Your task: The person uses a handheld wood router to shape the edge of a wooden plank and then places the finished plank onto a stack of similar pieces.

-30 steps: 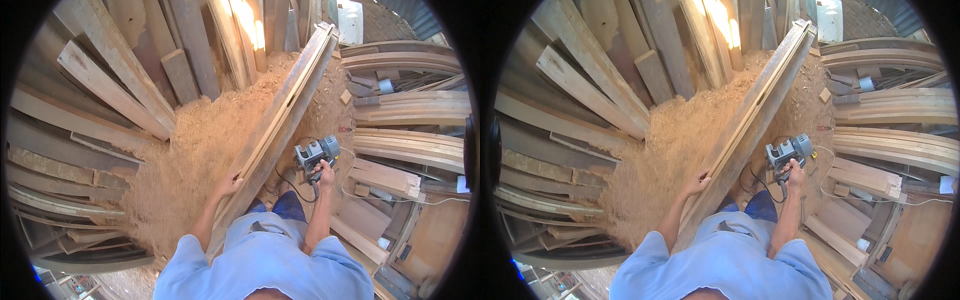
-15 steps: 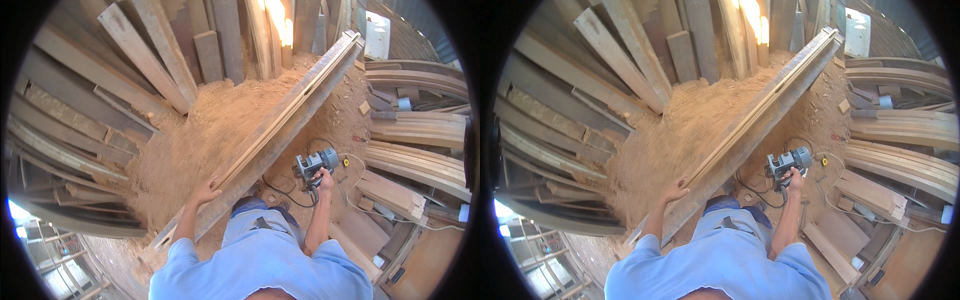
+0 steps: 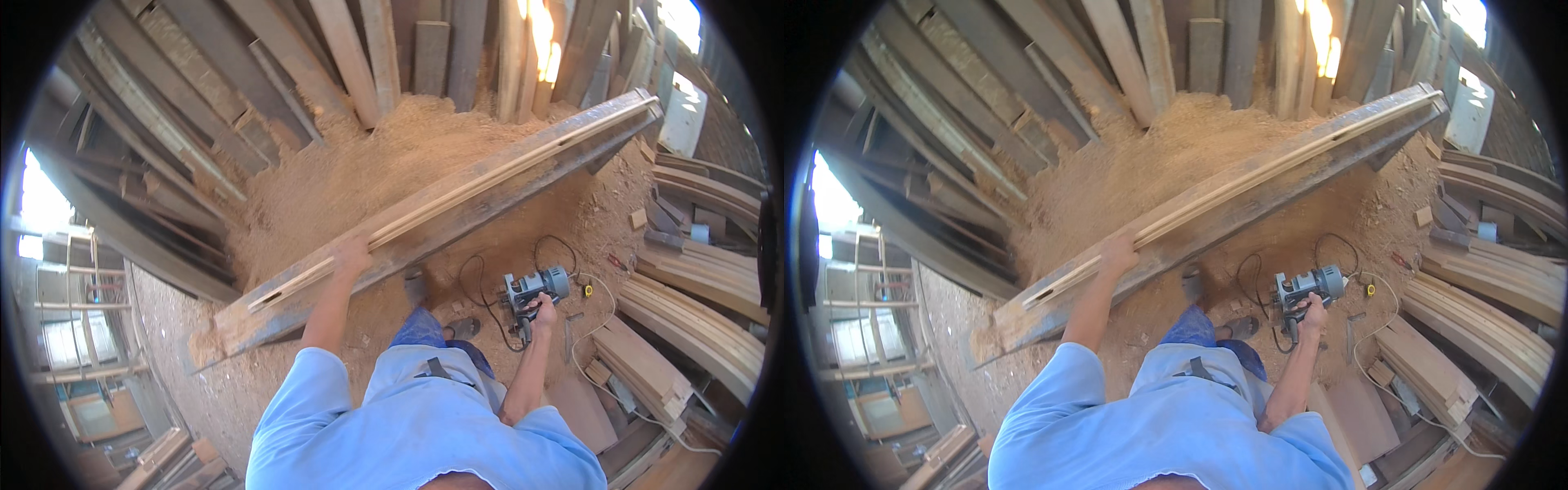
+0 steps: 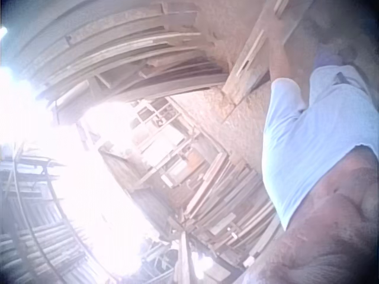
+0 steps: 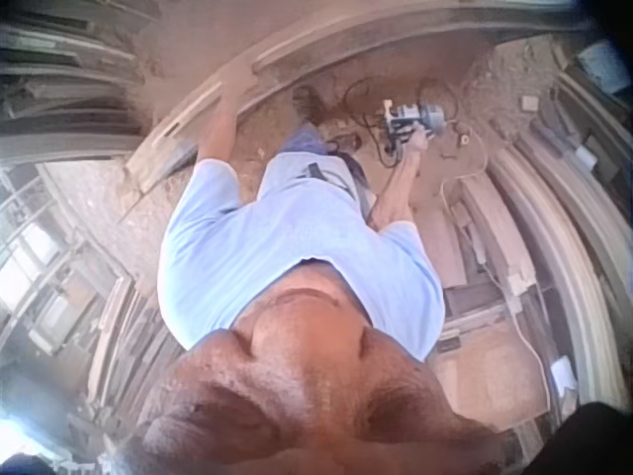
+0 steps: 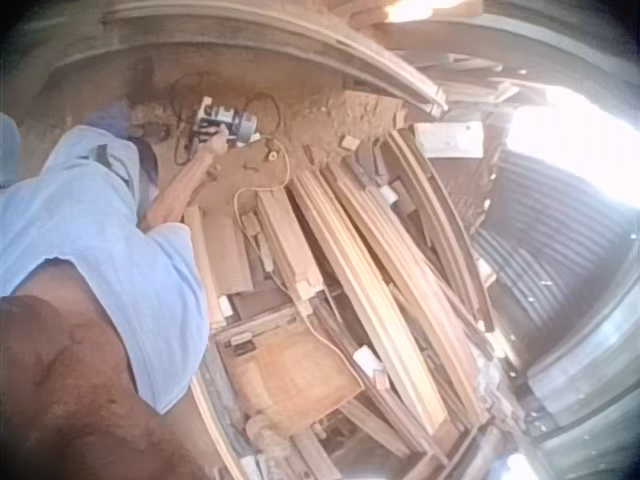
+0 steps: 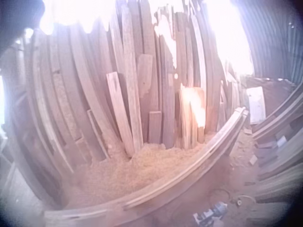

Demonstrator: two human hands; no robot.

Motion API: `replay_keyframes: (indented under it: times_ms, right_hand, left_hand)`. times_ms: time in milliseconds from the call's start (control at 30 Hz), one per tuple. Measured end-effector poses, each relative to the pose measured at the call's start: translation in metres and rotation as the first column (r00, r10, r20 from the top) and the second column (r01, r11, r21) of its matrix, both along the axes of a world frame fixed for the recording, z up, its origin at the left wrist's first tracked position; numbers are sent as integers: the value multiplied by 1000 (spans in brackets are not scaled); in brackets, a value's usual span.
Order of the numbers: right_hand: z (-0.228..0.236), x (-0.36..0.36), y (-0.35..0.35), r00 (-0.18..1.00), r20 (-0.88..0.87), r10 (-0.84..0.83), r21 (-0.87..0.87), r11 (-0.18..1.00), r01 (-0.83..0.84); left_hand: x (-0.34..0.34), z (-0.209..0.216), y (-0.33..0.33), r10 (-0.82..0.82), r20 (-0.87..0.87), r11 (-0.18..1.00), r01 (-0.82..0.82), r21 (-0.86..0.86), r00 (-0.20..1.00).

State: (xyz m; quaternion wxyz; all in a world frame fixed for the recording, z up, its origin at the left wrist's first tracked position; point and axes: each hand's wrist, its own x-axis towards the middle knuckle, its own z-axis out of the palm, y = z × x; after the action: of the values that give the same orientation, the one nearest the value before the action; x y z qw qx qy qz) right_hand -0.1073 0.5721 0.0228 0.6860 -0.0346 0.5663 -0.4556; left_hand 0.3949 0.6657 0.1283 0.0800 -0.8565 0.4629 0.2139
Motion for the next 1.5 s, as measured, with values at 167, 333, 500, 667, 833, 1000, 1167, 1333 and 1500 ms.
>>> replay_keyframes:
  times_ms: [167, 333, 500, 667, 833, 1000, 1167, 1333, 1500]
  right_hand:
    - [-9, 8, 25, 997, 21, 72, 49, 996, -73]
    - [-10, 24, 56, 989, 81, 121, 53, 991, -125]
    - [-7, 48, 90, 985, 55, 161, -12, 987, -161]
    - [8, 92, 139, 992, 39, 120, -38, 992, -119]
    - [23, 125, 190, 997, 14, 75, -32, 997, -75]
    - [39, 160, 242, 995, -28, 95, -16, 995, -96]
    - [48, 185, 274, 992, -66, 108, 31, 994, -106]
    - [30, 186, 294, 997, -40, 65, 102, 993, -60]
    - [27, 187, 317, 1000, -22, -9, 60, 998, 10]
  left_hand:
    - [-1, -33, 30, 16, 23, 994, -13, -107, 1000]
    - [-1, -39, 32, -9, 27, 983, 14, -183, 1000]
    - [3, -25, 27, -58, -77, 987, 46, -155, 995]
    - [14, -29, 32, -218, -123, 935, 171, -310, 968]
    - [16, -31, 29, -269, -193, 916, 189, -353, 944]
    - [22, -28, 33, -317, -202, 902, 228, -368, 927]
    - [29, -29, 31, -336, -262, 903, 230, -363, 905]
    - [25, -27, 29, -285, -350, 936, 180, -303, 893]
    - [5, -45, 40, -377, -322, 924, 327, -200, 869]
